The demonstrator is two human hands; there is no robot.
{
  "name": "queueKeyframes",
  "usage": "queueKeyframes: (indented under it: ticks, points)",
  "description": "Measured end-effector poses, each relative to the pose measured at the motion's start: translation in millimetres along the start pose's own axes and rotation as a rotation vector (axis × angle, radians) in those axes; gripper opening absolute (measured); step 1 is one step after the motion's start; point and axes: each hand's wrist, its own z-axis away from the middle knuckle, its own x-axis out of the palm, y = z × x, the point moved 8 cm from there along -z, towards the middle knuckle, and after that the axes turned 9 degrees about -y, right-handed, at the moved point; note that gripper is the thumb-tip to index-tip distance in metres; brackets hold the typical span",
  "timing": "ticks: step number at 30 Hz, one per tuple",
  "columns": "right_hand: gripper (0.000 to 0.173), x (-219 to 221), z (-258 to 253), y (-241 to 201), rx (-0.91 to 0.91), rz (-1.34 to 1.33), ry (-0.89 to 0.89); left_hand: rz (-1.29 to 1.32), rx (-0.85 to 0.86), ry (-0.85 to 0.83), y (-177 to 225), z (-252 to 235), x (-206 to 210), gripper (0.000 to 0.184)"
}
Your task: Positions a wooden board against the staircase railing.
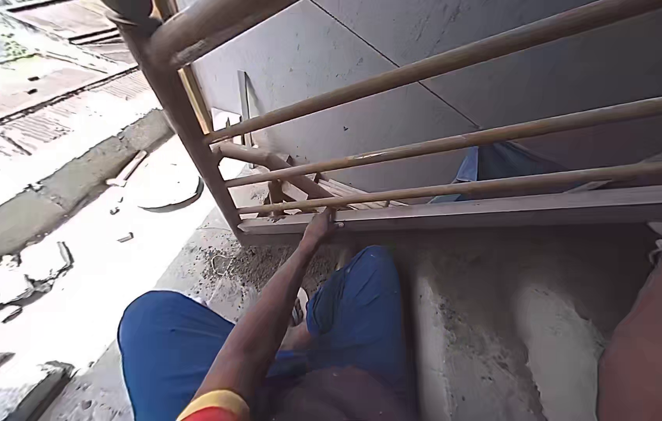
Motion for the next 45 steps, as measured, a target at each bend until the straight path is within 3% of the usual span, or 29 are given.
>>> queueKeyframes:
  ticks: [3,11,17,19,23,26,33,36,45]
  points:
    - [0.081,-31.5,-31.8,9.1,-0.015,-0.045,0.235,-0.121,0.083,0.074,20.9,-8.9,3.4,0.058]
    - [0.082,-29.7,-40.2,8.9,0.0,-0.06,0.196,-0.274,0.064,0.078,28.1,-6.3,8.0,0.06]
    - [0.09,-32.0,-40.2,10.3,0.004,-0.037,0.194,-0.602,0.16,0.19,110.0,29.9,5.2,0.062]
    - [0.095,-31.5,-42.0,11.2,-0.005,-0.026,0.195,-0.614,0.317,0.22,152.5,47.1,12.0,0.054]
    - [0.099,-31.2,-39.6,12.9,-0.021,-0.03,0.193,-0.546,0.902,0.326,231.1,64.3,34.6,0.044]
    - [0.099,-29.9,-27.0,19.8,-0.005,-0.044,0.18,-0.515,1.086,0.243,276.8,63.1,58.2,0.049]
    - [0.101,-36.3,-35.7,24.9,0.046,-0.007,0.15,-0.462,0.979,0.166,307.6,17.0,89.5,0.054]
    - [0.1,-35.6,-32.7,32.1,0.044,-0.012,0.153,-0.474,0.992,0.161,306.2,10.0,92.6,0.064]
    - [0.099,-39.5,-21.4,42.2,0.056,-0.031,0.154,-0.478,0.975,0.135,306.1,4.8,98.2,0.065]
